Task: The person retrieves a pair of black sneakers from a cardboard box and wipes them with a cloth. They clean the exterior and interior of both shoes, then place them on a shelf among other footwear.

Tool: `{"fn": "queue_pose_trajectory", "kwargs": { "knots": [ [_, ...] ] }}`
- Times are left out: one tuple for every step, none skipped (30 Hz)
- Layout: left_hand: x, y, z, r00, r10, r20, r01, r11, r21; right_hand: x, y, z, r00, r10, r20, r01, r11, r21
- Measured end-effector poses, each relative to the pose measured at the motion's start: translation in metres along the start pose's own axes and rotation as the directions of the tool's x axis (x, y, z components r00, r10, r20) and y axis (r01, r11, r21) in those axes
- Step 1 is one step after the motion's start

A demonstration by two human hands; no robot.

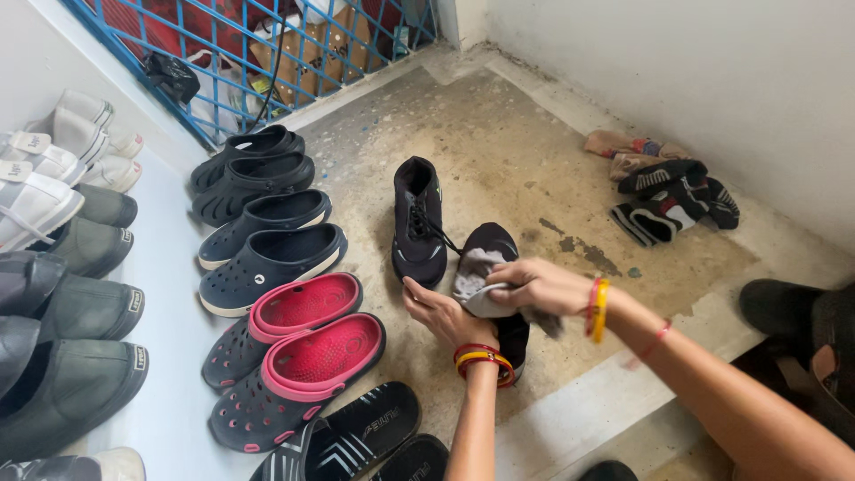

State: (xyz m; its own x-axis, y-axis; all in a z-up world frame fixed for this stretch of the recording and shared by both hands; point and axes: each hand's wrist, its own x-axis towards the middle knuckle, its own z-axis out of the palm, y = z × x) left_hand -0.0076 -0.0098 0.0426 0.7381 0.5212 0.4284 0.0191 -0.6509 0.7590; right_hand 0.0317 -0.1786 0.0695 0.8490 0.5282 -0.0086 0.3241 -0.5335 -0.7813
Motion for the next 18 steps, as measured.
{"fn": "queue_pose_trajectory", "kwargs": {
  "knots": [
    [0.000, 0.001, -0.004, 1.000, -0.012, 0.021, 0.014, 0.992, -0.127, 0.000, -0.004, -0.008, 0.990, 0.139, 0.027, -0.142, 0.980, 0.140],
    [0.001, 0.003, -0.007, 0.994, -0.064, 0.090, 0.071, 0.995, -0.077, 0.005, -0.004, -0.016, 0.960, 0.269, 0.075, -0.279, 0.921, 0.270],
    [0.001, 0.006, -0.008, 0.980, -0.119, 0.161, 0.124, 0.992, -0.018, 0.011, 0.001, -0.022, 0.962, 0.269, -0.057, -0.245, 0.933, 0.263],
    [0.001, 0.008, -0.010, 0.958, -0.177, 0.226, 0.172, 0.984, 0.045, 0.021, 0.009, -0.026, 0.946, 0.264, -0.188, -0.213, 0.944, 0.251],
    [0.003, 0.010, -0.012, 0.963, -0.148, 0.226, 0.142, 0.989, 0.039, 0.034, 0.018, -0.026, 0.915, 0.250, -0.317, -0.179, 0.955, 0.236],
    [0.004, 0.012, -0.014, 0.967, -0.117, 0.225, 0.113, 0.993, 0.032, 0.048, 0.030, -0.022, 0.928, 0.193, -0.319, -0.168, 0.980, 0.106],
    [0.005, 0.014, -0.014, 0.971, -0.088, 0.223, 0.085, 0.996, 0.022, 0.062, 0.043, -0.017, 0.940, 0.134, -0.313, -0.152, 0.988, -0.032],
    [0.006, 0.016, -0.013, 0.969, -0.082, 0.233, 0.081, 0.997, 0.015, 0.071, 0.057, -0.007, 0.951, 0.076, -0.299, -0.131, 0.977, -0.169],
    [0.006, 0.016, -0.013, 0.967, -0.079, 0.241, 0.079, 0.997, 0.009, 0.079, 0.069, 0.005, 0.930, 0.003, -0.368, -0.073, 0.981, -0.178],
    [0.005, 0.016, -0.013, 0.965, -0.076, 0.250, 0.078, 0.997, 0.002, 0.081, 0.080, 0.019, 0.897, -0.070, -0.436, -0.016, 0.981, -0.191],
    [0.006, 0.016, -0.012, 0.971, -0.060, 0.233, 0.064, 0.998, -0.010, 0.083, 0.087, 0.029, 0.854, -0.148, -0.498, 0.043, 0.975, -0.216],
    [0.006, 0.016, -0.011, 0.975, -0.043, 0.216, 0.049, 0.999, -0.022, 0.083, 0.092, 0.037, 0.847, -0.145, -0.511, 0.038, 0.976, -0.213],
    [0.004, 0.015, -0.010, 0.979, -0.028, 0.203, 0.035, 0.999, -0.033, 0.075, 0.093, 0.048, 0.841, -0.137, -0.523, 0.030, 0.978, -0.207],
    [0.003, 0.011, -0.009, 0.973, -0.074, 0.218, 0.076, 0.997, -0.002, 0.064, 0.090, 0.059, 0.835, -0.129, -0.536, 0.022, 0.979, -0.202],
    [0.003, 0.009, -0.006, 0.965, -0.115, 0.235, 0.114, 0.993, 0.018, 0.050, 0.085, 0.062, 0.817, -0.093, -0.569, 0.022, 0.991, -0.130],
    [0.003, 0.006, -0.002, 0.955, -0.156, 0.251, 0.152, 0.988, 0.038, 0.037, 0.074, 0.067, 0.799, -0.055, -0.598, 0.026, 0.998, -0.057],
    [0.001, 0.000, 0.002, 0.961, -0.138, 0.238, 0.131, 0.990, 0.045, 0.020, 0.060, 0.074, 0.784, -0.011, -0.621, 0.030, 0.999, 0.019],
    [0.001, -0.007, 0.006, 0.967, -0.120, 0.225, 0.111, 0.992, 0.052, 0.002, 0.044, 0.080, 0.793, 0.041, -0.608, 0.002, 0.998, 0.071]
  ]
}}
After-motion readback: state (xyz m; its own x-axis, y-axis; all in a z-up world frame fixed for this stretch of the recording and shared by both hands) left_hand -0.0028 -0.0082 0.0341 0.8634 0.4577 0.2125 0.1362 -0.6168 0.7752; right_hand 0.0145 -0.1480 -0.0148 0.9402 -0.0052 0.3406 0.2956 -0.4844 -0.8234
